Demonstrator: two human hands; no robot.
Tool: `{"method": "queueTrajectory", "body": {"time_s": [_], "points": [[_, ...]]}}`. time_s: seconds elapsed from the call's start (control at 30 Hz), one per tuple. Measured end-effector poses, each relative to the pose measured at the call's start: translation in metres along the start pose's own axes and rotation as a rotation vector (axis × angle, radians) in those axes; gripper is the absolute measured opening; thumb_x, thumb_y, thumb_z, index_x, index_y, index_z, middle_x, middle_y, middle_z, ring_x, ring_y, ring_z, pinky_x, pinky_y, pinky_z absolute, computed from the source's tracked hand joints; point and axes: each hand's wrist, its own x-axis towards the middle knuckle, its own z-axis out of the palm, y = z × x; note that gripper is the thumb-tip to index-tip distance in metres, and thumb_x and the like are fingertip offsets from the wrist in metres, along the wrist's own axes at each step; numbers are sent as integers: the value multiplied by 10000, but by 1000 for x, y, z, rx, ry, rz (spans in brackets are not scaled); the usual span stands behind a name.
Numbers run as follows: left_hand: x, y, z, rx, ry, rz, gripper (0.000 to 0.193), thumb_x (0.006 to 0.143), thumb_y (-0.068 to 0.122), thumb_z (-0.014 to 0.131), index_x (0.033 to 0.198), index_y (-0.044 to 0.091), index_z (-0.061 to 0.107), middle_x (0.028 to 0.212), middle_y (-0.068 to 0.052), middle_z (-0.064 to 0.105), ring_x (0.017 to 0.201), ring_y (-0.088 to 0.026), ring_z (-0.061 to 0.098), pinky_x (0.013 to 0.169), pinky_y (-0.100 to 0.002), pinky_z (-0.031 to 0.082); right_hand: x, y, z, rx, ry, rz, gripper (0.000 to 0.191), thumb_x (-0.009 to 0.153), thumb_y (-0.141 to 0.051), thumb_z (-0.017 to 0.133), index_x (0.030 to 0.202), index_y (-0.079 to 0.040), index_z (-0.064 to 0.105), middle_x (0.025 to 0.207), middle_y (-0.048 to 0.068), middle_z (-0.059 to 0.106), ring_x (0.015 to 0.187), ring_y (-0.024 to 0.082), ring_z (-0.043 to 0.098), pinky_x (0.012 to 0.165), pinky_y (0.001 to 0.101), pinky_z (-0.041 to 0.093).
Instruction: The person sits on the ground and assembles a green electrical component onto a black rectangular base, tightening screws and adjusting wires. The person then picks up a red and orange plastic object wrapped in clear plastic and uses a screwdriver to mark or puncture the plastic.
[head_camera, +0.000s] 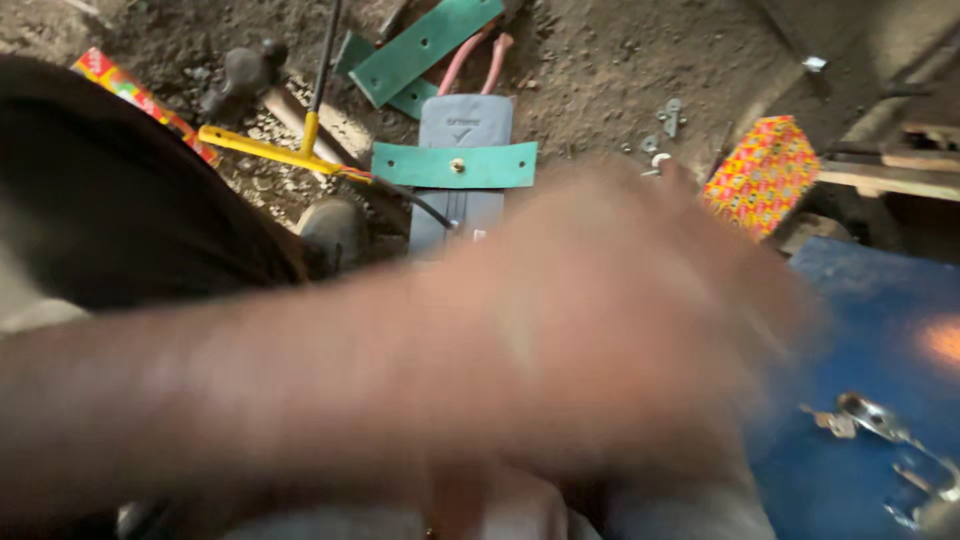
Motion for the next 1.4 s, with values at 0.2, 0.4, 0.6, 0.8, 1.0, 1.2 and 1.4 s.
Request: {"method": "queueTrajectory", "body": {"time_s": [0.2, 0.4, 0.6, 0.8, 1.0, 1.2, 1.4], "points": [[-100, -63, 69, 135, -301, -392, 215, 856, 57, 680, 1069, 84, 699, 877, -86, 707, 828, -255, 710, 702, -430, 580, -27, -5, -19, 92, 35, 78, 178, 774, -233, 715, 798, -59, 685, 685, 30, 620, 567, 151, 583, 473, 332, 479], [-140, -87, 91, 0, -310, -768, 169, 1066, 177, 612, 1118, 92, 749, 850, -114, 740, 605, -244, 700, 578, -404, 597, -57, -13, -35, 325, 115, -63, 193, 801, -203, 744, 881, -53, 652, 779, 44, 636, 613, 155, 594, 513, 323, 481], [-133, -84, 110, -566, 0, -838, 317, 966, 197, 727, 1254, 68, 696, 924, -84, 754, 686, -149, 707, 662, -329, 577, -180, -53, -10, 269, -278, -110, 237, 1022, -300, 577, 1050, -107, 713, 898, -2, 691, 816, 97, 644, 715, 261, 514], [-127, -55, 82, -995, -100, -1240, 211, 979, 174, 724, 1109, 14, 770, 926, -44, 720, 749, -116, 662, 551, -342, 566, -300, -92, 40, 130, -464, -856, 234, 952, -131, 758, 1175, -85, 703, 1071, 38, 715, 1007, 109, 691, 920, 307, 580], [-131, -47, 70, -809, -99, -1173, 255, 984, 84, 708, 1216, -22, 706, 1041, -138, 749, 858, -200, 727, 737, -304, 586, -340, -103, 30, 131, -450, -723, 400, 954, -218, 720, 1320, -167, 567, 1137, 66, 758, 1009, 172, 768, 903, 317, 602], [-145, -45, 95, -971, -83, -1170, 246, 978, 70, 695, 1203, -28, 714, 1030, -115, 743, 854, -177, 712, 762, -291, 591, -355, -92, 16, -8, -514, -607, 378, 1041, -172, 697, 1375, -155, 519, 1141, 118, 766, 1107, 287, 733, 923, 406, 570], [-155, -56, 100, -1159, -9, -1283, 191, 970, 134, 708, 1106, 5, 679, 878, -65, 688, 699, -159, 665, 581, -320, 556, -359, -83, 21, 155, -476, -829, 677, 946, 90, 598, 1558, -119, 396, 1325, 197, 670, 1221, 273, 668, 1058, 405, 540]]}}
